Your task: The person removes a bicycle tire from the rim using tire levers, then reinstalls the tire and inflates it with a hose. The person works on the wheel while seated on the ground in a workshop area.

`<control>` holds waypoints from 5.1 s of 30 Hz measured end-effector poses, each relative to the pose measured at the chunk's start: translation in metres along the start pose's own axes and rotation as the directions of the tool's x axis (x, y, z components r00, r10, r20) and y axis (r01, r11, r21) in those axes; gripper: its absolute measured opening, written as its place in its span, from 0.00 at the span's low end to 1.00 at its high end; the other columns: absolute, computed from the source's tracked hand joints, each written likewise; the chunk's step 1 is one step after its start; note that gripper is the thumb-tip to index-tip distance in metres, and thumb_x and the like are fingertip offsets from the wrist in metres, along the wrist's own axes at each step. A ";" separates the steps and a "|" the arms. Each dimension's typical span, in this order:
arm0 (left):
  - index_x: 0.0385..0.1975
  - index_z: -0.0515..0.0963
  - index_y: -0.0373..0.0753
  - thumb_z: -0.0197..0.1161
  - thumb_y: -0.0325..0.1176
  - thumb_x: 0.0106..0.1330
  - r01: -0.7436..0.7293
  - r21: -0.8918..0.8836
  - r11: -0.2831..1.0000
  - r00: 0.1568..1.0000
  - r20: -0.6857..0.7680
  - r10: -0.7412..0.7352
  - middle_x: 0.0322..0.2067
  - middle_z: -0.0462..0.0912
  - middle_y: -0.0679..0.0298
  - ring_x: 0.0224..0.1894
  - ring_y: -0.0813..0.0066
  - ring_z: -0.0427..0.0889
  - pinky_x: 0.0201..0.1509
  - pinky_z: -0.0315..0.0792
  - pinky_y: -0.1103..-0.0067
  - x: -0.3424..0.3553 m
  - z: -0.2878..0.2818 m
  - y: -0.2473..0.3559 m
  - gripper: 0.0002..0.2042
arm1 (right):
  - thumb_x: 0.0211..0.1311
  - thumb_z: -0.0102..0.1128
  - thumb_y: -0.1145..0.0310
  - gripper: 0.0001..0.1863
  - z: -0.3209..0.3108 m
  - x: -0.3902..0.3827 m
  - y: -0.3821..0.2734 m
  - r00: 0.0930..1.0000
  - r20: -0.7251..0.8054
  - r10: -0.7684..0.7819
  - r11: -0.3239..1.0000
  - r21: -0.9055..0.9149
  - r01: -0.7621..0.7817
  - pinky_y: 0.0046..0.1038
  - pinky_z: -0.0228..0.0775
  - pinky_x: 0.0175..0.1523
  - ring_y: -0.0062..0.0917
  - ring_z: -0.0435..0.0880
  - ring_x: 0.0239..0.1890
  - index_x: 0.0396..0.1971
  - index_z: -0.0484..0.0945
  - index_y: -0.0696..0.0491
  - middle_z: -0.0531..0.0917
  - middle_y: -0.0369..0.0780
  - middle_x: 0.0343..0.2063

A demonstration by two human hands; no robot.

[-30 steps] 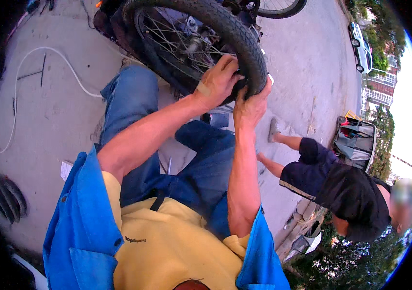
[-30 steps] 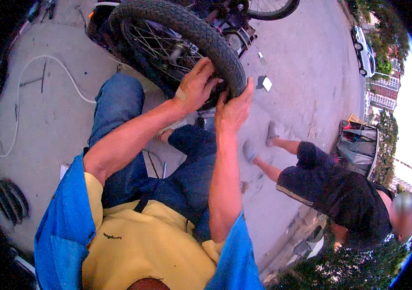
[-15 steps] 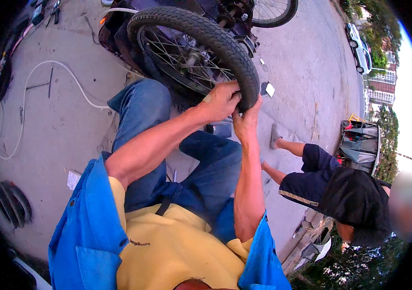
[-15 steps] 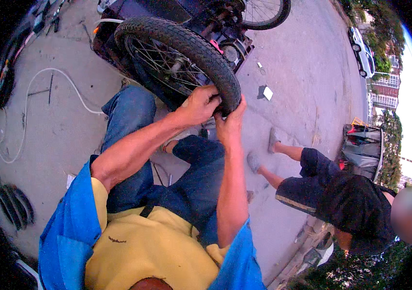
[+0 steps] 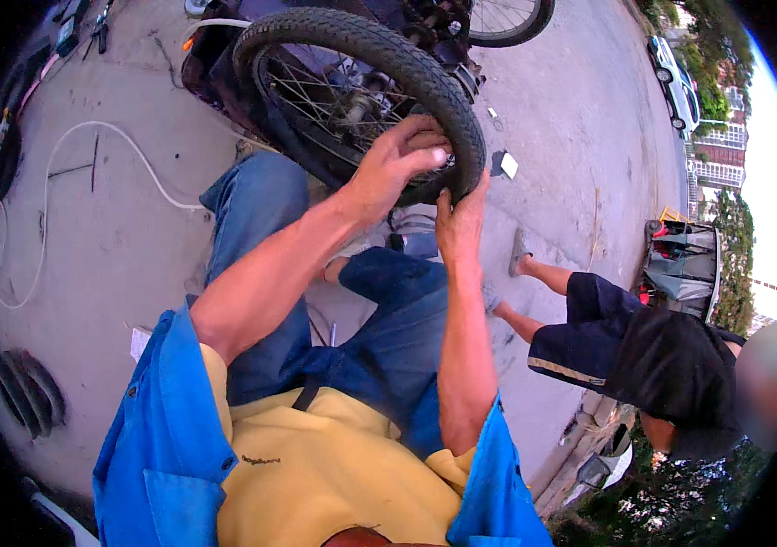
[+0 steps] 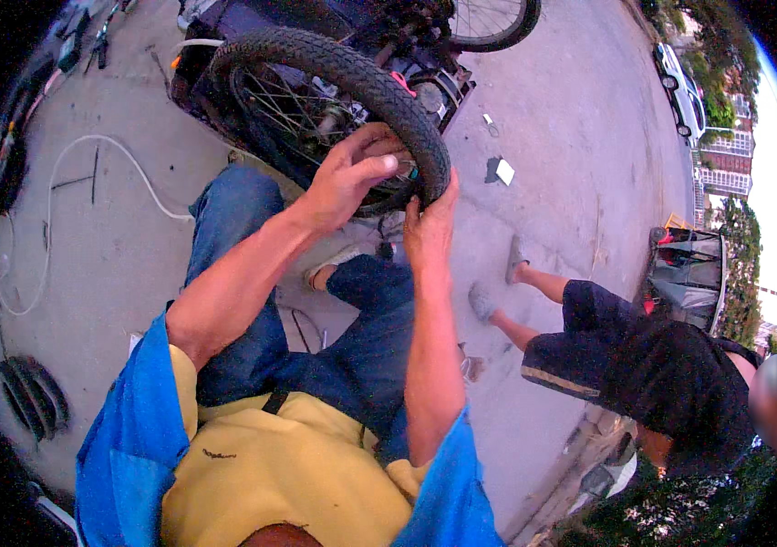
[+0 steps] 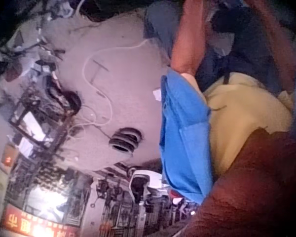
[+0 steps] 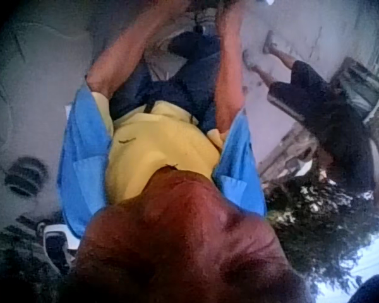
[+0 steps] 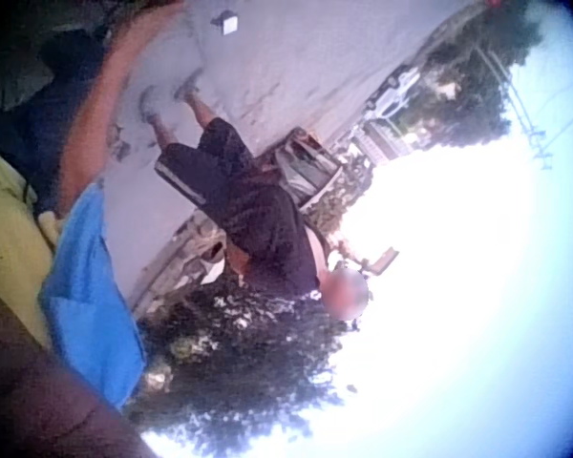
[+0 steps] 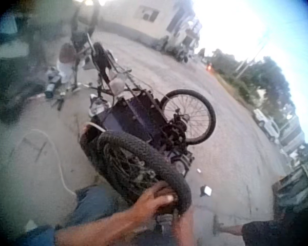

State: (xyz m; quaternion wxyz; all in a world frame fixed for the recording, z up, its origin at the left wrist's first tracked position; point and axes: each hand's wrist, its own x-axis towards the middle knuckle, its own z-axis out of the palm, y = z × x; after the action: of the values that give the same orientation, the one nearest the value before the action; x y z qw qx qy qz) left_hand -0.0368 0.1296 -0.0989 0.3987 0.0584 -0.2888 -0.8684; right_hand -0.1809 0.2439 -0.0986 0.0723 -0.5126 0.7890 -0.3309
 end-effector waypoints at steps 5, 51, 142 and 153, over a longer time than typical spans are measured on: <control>0.67 0.67 0.32 0.61 0.23 0.67 -0.051 -0.001 0.999 0.995 0.088 0.051 0.62 0.77 0.56 0.66 0.64 0.75 0.74 0.65 0.66 0.003 -0.001 -0.006 0.27 | 0.67 0.63 0.77 0.42 0.018 -0.018 0.024 0.988 -0.121 0.097 0.994 -0.043 -0.103 0.45 0.62 0.72 0.55 0.67 0.71 0.76 0.51 0.59 0.68 0.59 0.67; 0.54 0.79 0.31 0.58 0.24 0.68 0.033 0.470 0.882 0.992 0.095 -0.087 0.49 0.86 0.57 0.52 0.71 0.82 0.62 0.74 0.71 0.006 -0.005 -0.037 0.16 | 0.60 0.69 0.79 0.47 -0.003 -0.011 0.014 0.999 -0.039 -0.035 0.994 -0.107 0.030 0.46 0.68 0.67 0.52 0.71 0.66 0.77 0.52 0.55 0.68 0.53 0.64; 0.51 0.77 0.36 0.56 0.24 0.68 -0.303 0.845 0.440 0.944 0.204 0.258 0.46 0.83 0.48 0.49 0.43 0.84 0.50 0.79 0.61 0.015 -0.012 -0.074 0.13 | 0.55 0.70 0.77 0.41 -0.004 0.004 -0.002 0.997 -0.063 -0.043 0.972 -0.234 0.027 0.48 0.68 0.63 0.57 0.74 0.60 0.68 0.58 0.57 0.70 0.56 0.57; 0.66 0.70 0.37 0.60 0.21 0.67 -0.135 0.681 0.720 0.990 0.067 0.122 0.59 0.77 0.49 0.59 0.53 0.81 0.66 0.73 0.65 -0.017 -0.016 -0.060 0.25 | 0.63 0.66 0.80 0.40 0.007 -0.025 0.040 0.990 -0.025 0.139 0.987 0.078 -0.137 0.41 0.71 0.64 0.47 0.75 0.63 0.74 0.58 0.57 0.69 0.53 0.65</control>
State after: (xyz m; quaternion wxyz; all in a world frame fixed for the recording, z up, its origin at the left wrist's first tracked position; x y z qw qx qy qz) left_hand -0.0590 0.1657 -0.1473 0.4059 0.1732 -0.5949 -0.6719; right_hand -0.1967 0.2721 -0.1339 0.1027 -0.4484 0.8105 -0.3627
